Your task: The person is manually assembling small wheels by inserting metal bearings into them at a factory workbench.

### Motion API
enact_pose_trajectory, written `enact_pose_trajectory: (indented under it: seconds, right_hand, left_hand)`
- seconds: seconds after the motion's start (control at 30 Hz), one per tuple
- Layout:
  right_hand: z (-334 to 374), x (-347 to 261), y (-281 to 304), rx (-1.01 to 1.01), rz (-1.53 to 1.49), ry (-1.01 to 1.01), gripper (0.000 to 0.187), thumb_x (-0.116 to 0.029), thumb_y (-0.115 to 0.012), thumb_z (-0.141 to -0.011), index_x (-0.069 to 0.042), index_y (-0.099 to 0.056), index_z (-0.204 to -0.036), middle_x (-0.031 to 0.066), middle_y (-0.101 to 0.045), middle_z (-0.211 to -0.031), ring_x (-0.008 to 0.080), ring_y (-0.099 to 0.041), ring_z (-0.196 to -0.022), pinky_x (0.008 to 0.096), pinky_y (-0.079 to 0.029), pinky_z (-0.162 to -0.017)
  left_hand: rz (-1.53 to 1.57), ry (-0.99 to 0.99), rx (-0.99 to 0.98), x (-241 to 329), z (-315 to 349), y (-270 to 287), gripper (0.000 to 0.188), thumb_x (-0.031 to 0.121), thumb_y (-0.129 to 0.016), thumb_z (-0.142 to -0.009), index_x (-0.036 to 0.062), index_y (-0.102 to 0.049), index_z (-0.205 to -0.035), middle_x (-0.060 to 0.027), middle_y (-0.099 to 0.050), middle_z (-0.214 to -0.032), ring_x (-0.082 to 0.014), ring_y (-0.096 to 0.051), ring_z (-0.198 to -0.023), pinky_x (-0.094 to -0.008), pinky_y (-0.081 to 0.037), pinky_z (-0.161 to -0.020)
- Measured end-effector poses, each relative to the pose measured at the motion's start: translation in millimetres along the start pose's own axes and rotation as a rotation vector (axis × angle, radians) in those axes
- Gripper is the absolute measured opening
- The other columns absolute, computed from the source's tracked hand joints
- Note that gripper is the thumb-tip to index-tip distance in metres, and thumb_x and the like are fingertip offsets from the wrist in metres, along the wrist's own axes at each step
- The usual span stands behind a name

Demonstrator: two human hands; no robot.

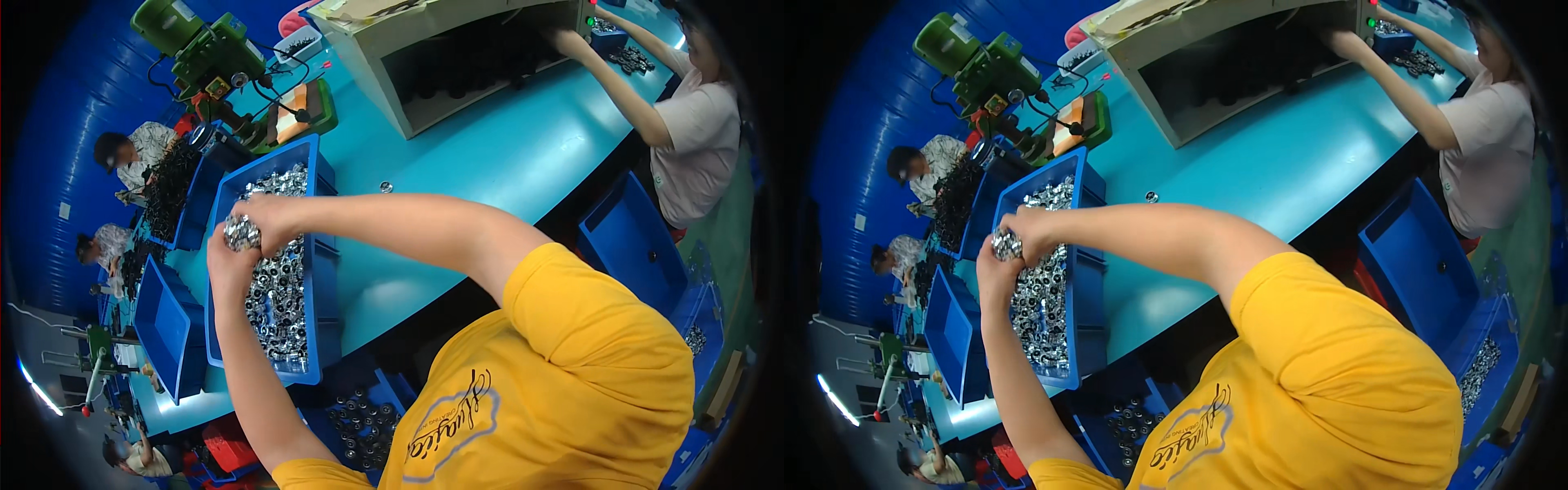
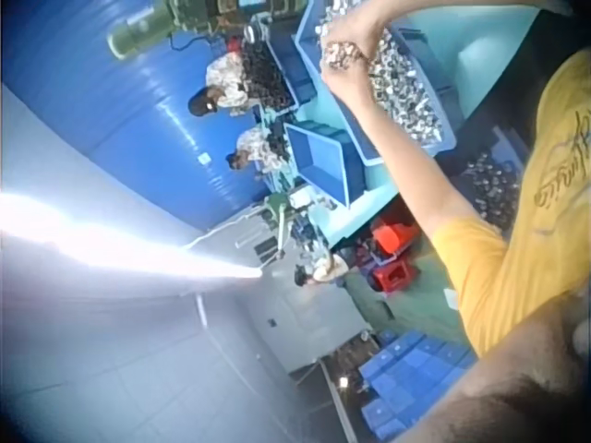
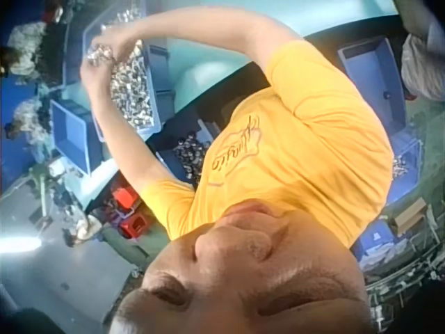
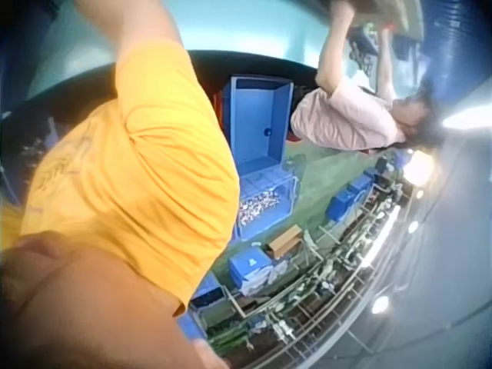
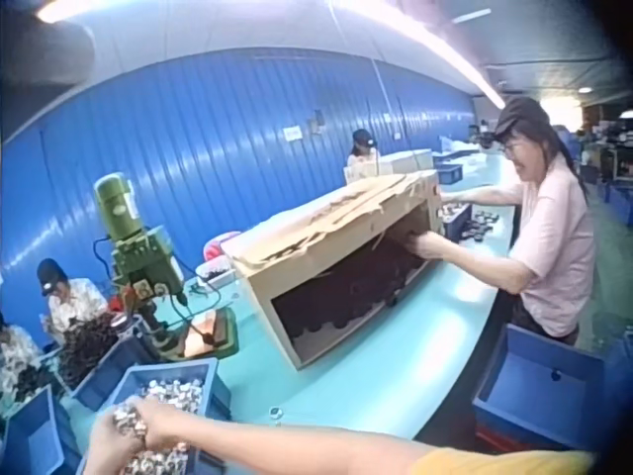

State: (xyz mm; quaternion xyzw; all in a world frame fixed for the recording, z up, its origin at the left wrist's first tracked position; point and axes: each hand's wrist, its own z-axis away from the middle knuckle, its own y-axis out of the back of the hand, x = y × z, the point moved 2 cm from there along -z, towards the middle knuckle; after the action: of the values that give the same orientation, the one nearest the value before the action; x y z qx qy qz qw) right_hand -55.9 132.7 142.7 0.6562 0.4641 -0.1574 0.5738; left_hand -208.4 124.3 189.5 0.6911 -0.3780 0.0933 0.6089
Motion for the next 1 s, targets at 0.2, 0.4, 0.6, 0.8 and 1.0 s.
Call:
enact_pose_trajectory:
  seconds: [0.2, 0.4, 0.6, 0.8, 1.0]
  right_hand:
    - [85.3, 12.0, 115.4, 0.044, -0.084, -0.195, 0.065, -0.012, -0.082, -0.06, -0.003, -0.054, -0.119, 0.0142, -0.068, -0.093, 0.0256, -0.069, -0.084, 0.0371, -0.056, -0.065]
    - [124.3, 92.3, 119.7, -0.072, -0.207, -0.337, 0.07, -0.011, -0.082, -0.059, -0.005, -0.053, -0.122, 0.0124, -0.067, -0.087, 0.0231, -0.066, -0.071, 0.0345, -0.053, -0.057]
    - [140.8, 139.1, 67.5, -0.095, 0.204, -0.328, 0.079, -0.017, -0.081, -0.071, -0.02, -0.05, -0.143, 0.0176, -0.053, -0.134, 0.0389, -0.059, -0.115, 0.0429, -0.05, -0.101]
    - [148.8, 143.6, 60.6, -0.005, 0.419, -0.319, 0.072, -0.015, -0.08, -0.075, -0.023, -0.055, -0.143, 0.0089, -0.05, -0.144, 0.0393, -0.058, -0.116, 0.0444, -0.052, -0.1]
    - [194.0, 147.3, 100.9, 0.375, 0.388, -0.081, 0.036, -0.02, -0.076, -0.081, -0.016, -0.069, -0.115, 0.0089, -0.061, -0.129, 0.032, -0.058, -0.116, 0.0433, -0.053, -0.096]
  left_hand:
    - [0.143, -0.054, -0.11, 106.1, -25.1, -67.7, 0.035, 0.006, -0.075, -0.067, -0.0044, -0.069, -0.1, -0.0163, -0.073, -0.085, -0.0242, -0.071, -0.078, -0.0385, -0.054, -0.073]
    - [0.132, 0.045, -0.176, 79.4, -37.5, -174.5, 0.044, 0.009, -0.077, -0.067, -0.0011, -0.069, -0.109, -0.0219, -0.071, -0.095, -0.0335, -0.07, -0.087, -0.0417, -0.055, -0.08]
    - [-0.143, 0.119, -0.08, 33.3, -2.1, -232.5, 0.054, 0.018, -0.078, -0.077, 0.0106, -0.064, -0.128, -0.0206, -0.059, -0.123, -0.0401, -0.06, -0.114, -0.0469, -0.049, -0.1]
    - [-0.18, 0.073, -0.025, 18.3, 26.6, -240.0, 0.068, 0.017, -0.082, -0.076, 0.0142, -0.055, -0.139, -0.016, -0.047, -0.14, -0.0387, -0.05, -0.128, -0.0476, -0.046, -0.105]
    - [-0.311, -0.078, 0.088, 32.4, 37.9, -232.2, 0.055, 0.03, -0.077, -0.085, 0.013, -0.06, -0.134, -0.0176, -0.048, -0.142, -0.0412, -0.051, -0.124, -0.0501, -0.05, -0.099]
